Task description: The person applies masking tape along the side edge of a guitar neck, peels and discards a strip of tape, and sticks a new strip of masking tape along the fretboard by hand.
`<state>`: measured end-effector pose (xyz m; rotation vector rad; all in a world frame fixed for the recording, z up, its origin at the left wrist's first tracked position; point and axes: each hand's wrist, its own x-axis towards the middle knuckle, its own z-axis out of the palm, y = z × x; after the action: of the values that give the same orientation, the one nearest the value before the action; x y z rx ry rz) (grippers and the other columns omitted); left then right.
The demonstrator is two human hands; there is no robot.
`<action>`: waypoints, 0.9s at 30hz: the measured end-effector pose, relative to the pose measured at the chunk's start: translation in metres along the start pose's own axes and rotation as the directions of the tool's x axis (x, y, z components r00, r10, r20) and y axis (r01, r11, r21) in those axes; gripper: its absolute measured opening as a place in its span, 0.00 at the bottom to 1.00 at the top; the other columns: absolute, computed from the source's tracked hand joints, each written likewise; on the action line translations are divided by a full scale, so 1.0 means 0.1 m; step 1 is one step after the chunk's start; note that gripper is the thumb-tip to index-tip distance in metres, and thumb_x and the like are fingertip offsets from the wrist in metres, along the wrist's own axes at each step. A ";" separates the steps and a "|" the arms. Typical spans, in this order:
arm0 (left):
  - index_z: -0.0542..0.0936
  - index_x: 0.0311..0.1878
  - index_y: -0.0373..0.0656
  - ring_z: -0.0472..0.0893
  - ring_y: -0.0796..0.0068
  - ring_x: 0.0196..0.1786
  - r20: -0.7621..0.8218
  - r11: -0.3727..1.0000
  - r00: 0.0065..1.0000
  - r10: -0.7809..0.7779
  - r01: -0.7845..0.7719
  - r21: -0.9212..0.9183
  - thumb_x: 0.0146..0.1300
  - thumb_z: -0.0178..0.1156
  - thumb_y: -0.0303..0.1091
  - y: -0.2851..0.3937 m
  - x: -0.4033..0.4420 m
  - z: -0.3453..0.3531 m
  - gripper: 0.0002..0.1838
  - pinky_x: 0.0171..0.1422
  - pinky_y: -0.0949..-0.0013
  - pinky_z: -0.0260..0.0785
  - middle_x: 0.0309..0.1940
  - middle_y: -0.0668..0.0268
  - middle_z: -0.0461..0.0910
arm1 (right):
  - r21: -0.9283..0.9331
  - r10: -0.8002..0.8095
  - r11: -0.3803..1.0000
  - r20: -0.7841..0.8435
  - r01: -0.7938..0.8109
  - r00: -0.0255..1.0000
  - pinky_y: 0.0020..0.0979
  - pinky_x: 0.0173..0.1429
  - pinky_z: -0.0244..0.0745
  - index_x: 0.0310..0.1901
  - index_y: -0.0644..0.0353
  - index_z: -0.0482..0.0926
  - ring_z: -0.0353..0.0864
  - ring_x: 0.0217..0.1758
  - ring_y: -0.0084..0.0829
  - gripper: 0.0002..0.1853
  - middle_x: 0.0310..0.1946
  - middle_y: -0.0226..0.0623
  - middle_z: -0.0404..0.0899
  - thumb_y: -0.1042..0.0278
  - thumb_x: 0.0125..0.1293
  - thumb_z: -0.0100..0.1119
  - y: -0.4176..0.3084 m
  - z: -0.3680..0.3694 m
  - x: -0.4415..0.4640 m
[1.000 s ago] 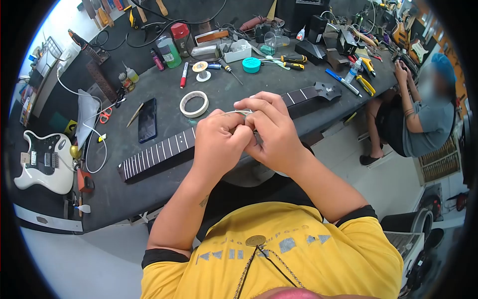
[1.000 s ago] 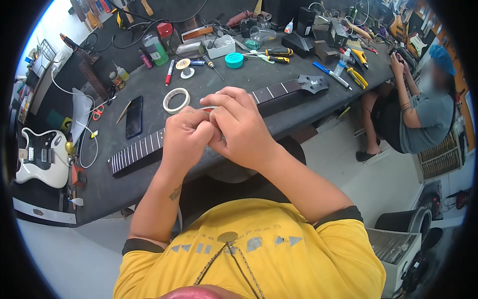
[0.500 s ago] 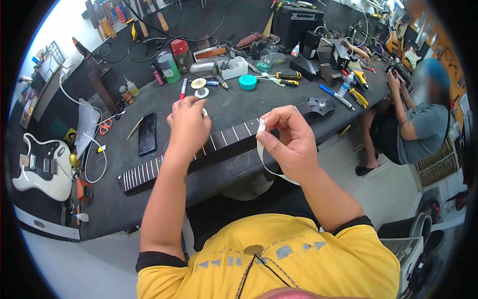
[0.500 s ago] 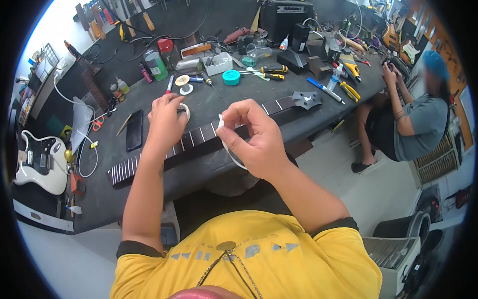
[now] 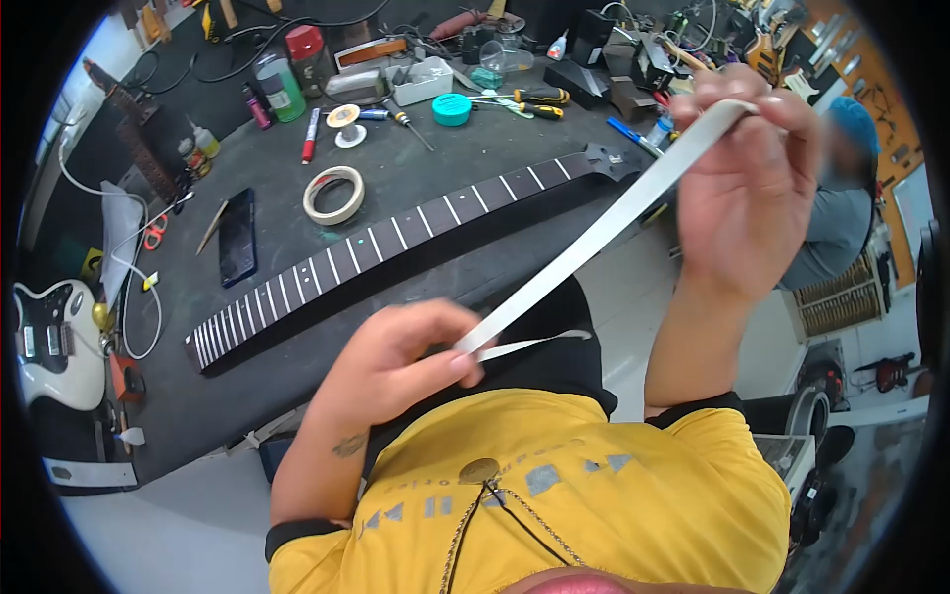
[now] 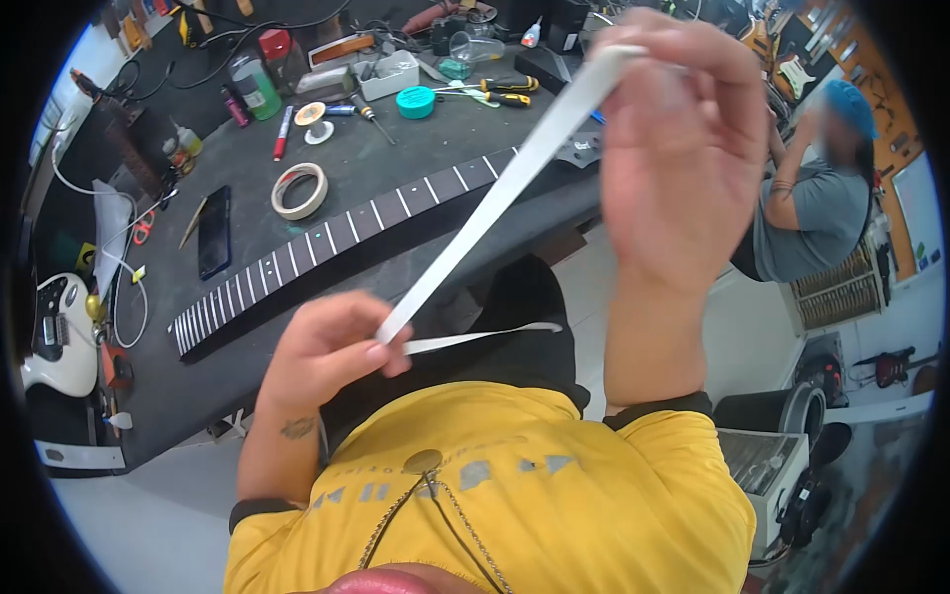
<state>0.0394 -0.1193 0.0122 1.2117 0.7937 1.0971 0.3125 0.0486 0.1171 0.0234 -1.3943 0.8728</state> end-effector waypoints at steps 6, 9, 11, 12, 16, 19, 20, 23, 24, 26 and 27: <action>0.89 0.52 0.32 0.89 0.74 0.39 -0.488 0.825 0.873 0.017 0.263 0.500 0.70 0.69 0.21 0.35 -0.99 -0.20 0.09 0.47 0.69 0.81 0.39 0.60 0.90 | 0.021 0.165 0.985 -0.362 -0.169 0.918 0.39 0.64 0.82 0.59 0.57 0.85 0.88 0.60 0.30 0.09 0.58 0.36 0.88 0.75 0.82 0.68 0.30 -1.08 -0.17; 0.88 0.56 0.32 0.85 0.80 0.40 -0.708 0.823 0.699 0.100 0.343 0.454 0.75 0.66 0.21 0.33 -1.51 -0.45 0.10 0.48 0.73 0.78 0.39 0.67 0.85 | 0.003 0.331 0.929 -0.450 -0.369 0.830 0.33 0.57 0.83 0.58 0.57 0.86 0.86 0.53 0.24 0.09 0.51 0.30 0.87 0.75 0.81 0.70 0.79 -1.50 -0.63; 0.85 0.60 0.32 0.82 0.83 0.43 -0.773 0.828 0.623 0.118 0.368 0.423 0.80 0.64 0.23 0.35 -1.75 -0.68 0.10 0.49 0.76 0.75 0.39 0.69 0.83 | -0.017 0.380 0.895 -0.492 -0.445 0.783 0.28 0.53 0.82 0.57 0.59 0.86 0.86 0.48 0.22 0.09 0.47 0.28 0.86 0.76 0.80 0.72 1.10 -1.62 -0.93; 0.85 0.60 0.32 0.80 0.84 0.43 -0.783 0.810 0.599 0.166 0.370 0.455 0.81 0.64 0.24 0.30 -1.84 -0.80 0.10 0.49 0.76 0.73 0.40 0.70 0.82 | -0.029 0.398 0.882 -0.492 -0.471 0.774 0.25 0.52 0.81 0.56 0.61 0.86 0.85 0.46 0.22 0.09 0.45 0.28 0.86 0.76 0.79 0.73 1.22 -1.67 -1.03; 0.86 0.55 0.33 0.76 0.85 0.42 -0.807 0.678 0.506 0.303 0.480 0.556 0.81 0.68 0.28 0.14 -2.13 -1.28 0.08 0.48 0.76 0.70 0.41 0.72 0.81 | -0.418 0.301 0.764 -0.443 -0.492 0.844 0.23 0.50 0.77 0.51 0.62 0.88 0.83 0.43 0.16 0.07 0.39 0.26 0.86 0.75 0.77 0.76 1.41 -1.53 -1.21; 0.87 0.53 0.34 0.74 0.84 0.41 -0.844 0.656 0.412 0.342 0.539 0.529 0.81 0.69 0.30 0.07 -2.27 -1.48 0.08 0.48 0.75 0.69 0.40 0.73 0.81 | -0.617 0.276 0.639 -0.373 -0.459 0.886 0.25 0.54 0.79 0.48 0.64 0.89 0.84 0.45 0.18 0.07 0.40 0.27 0.89 0.74 0.74 0.78 1.45 -1.49 -1.27; 0.87 0.52 0.34 0.74 0.84 0.40 -0.862 0.670 0.374 0.341 0.547 0.502 0.81 0.70 0.31 0.02 -2.31 -1.55 0.08 0.47 0.74 0.69 0.40 0.74 0.81 | -0.654 0.268 0.618 -0.346 -0.437 0.899 0.26 0.55 0.79 0.48 0.64 0.89 0.85 0.46 0.19 0.07 0.41 0.27 0.89 0.74 0.74 0.79 1.47 -1.49 -1.28; 0.89 0.57 0.33 0.82 0.80 0.44 -0.858 0.716 0.323 0.399 0.476 0.511 0.81 0.70 0.31 -0.21 -2.34 -1.72 0.11 0.52 0.73 0.75 0.42 0.69 0.86 | -0.737 0.218 0.554 -0.322 -0.388 0.921 0.28 0.59 0.81 0.45 0.63 0.91 0.87 0.47 0.20 0.06 0.40 0.28 0.90 0.72 0.72 0.80 1.50 -1.53 -1.29; 0.89 0.58 0.33 0.84 0.79 0.45 -0.863 0.714 0.280 0.421 0.484 0.505 0.80 0.70 0.31 -0.23 -2.39 -1.73 0.11 0.53 0.73 0.77 0.43 0.68 0.88 | -0.769 0.212 0.515 -0.313 -0.378 0.926 0.28 0.60 0.81 0.44 0.63 0.92 0.87 0.47 0.20 0.06 0.39 0.28 0.90 0.71 0.72 0.80 1.48 -1.53 -1.29; 0.90 0.59 0.33 0.88 0.76 0.48 -0.884 0.710 0.222 0.410 0.531 0.463 0.80 0.70 0.30 -0.20 -2.31 -1.64 0.12 0.57 0.71 0.79 0.46 0.65 0.91 | -0.727 0.228 0.536 -0.365 -0.430 0.902 0.29 0.61 0.81 0.45 0.62 0.92 0.87 0.48 0.22 0.06 0.42 0.29 0.92 0.69 0.75 0.79 1.58 -1.59 -1.35; 0.90 0.59 0.33 0.89 0.77 0.49 -0.894 0.730 0.190 0.406 0.521 0.443 0.80 0.70 0.30 -0.19 -2.23 -1.57 0.12 0.58 0.71 0.80 0.46 0.64 0.91 | -0.762 0.237 0.500 -0.336 -0.411 0.912 0.30 0.65 0.81 0.48 0.62 0.92 0.89 0.53 0.25 0.06 0.46 0.32 0.93 0.70 0.77 0.78 1.62 -1.66 -1.37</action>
<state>-0.1701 -0.2807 -0.0568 0.8187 2.5341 1.5615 0.3739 0.1736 -0.1142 -1.0755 -1.5293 0.4124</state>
